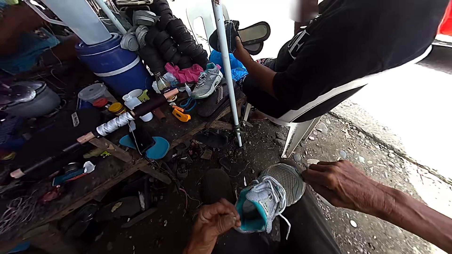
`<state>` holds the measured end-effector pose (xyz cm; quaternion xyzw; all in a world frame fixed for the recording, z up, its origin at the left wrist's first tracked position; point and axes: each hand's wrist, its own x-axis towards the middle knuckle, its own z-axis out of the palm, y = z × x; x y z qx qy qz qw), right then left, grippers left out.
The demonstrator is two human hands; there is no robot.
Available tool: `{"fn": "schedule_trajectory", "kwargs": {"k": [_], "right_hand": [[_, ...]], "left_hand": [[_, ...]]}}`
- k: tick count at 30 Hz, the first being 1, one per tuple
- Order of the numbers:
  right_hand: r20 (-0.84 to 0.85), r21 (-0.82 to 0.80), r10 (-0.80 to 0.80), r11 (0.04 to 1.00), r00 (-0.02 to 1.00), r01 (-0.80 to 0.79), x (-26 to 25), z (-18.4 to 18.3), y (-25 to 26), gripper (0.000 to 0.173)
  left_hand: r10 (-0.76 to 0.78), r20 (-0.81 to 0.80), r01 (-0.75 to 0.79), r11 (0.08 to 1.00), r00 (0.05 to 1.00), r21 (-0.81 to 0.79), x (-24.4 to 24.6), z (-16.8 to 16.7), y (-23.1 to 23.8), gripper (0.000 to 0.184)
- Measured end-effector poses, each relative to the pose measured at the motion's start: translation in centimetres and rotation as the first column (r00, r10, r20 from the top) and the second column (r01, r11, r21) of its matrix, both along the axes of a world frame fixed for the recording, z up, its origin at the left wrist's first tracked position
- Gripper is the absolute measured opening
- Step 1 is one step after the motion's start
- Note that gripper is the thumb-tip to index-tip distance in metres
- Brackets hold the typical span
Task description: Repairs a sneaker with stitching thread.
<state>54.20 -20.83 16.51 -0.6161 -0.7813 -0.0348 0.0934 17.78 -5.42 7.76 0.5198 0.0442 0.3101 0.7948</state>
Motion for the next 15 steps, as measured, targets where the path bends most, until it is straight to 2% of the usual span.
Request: {"fn": "schedule_trajectory", "kwargs": {"k": [1, 2, 3, 5, 6, 8, 11, 15], "right_hand": [[-0.003, 0.005, -0.002, 1.0, 1.0, 0.002, 0.0, -0.1, -0.1, 0.022], [-0.005, 0.016, -0.003, 1.0, 1.0, 0.003, 0.0, -0.1, -0.1, 0.023], [-0.007, 0.031, -0.001, 1.0, 1.0, 0.001, 0.1, -0.2, -0.1, 0.023], [-0.008, 0.056, 0.006, 0.998, 1.0, -0.006, 0.3, -0.5, 0.0, 0.024], [-0.011, 0.056, 0.005, 0.998, 1.0, -0.004, 0.3, -0.5, 0.0, 0.024], [-0.02, 0.052, 0.004, 0.999, 1.0, -0.003, 0.5, -0.6, -0.2, 0.025], [-0.048, 0.052, 0.002, 0.999, 0.999, 0.001, 0.7, -0.9, -0.3, 0.026], [-0.059, 0.037, -0.007, 0.999, 0.998, 0.01, 0.8, -0.9, -0.5, 0.025]], "left_hand": [[0.128, -0.171, -0.087, 0.97, 0.977, 0.229, 1.6, -0.3, -0.4, 0.015], [0.257, -0.287, -0.112, 0.891, 0.923, 0.439, 3.3, -0.5, -1.0, 0.013], [0.366, -0.344, -0.108, 0.805, 0.865, 0.584, 4.8, -0.4, -1.8, 0.012], [0.5, -0.377, -0.108, 0.701, 0.78, 0.705, 7.1, 0.4, -3.3, 0.007], [0.535, -0.405, -0.103, 0.687, 0.742, 0.719, 7.9, 1.0, -3.9, 0.008], [0.567, -0.455, -0.12, 0.705, 0.687, 0.699, 8.9, 1.6, -5.0, 0.024], [0.521, -0.554, -0.185, 0.815, 0.649, 0.549, 10.2, 1.6, -6.3, 0.039], [0.457, -0.517, -0.272, 0.878, 0.724, 0.395, 10.7, 2.1, -6.7, 0.04]]}}
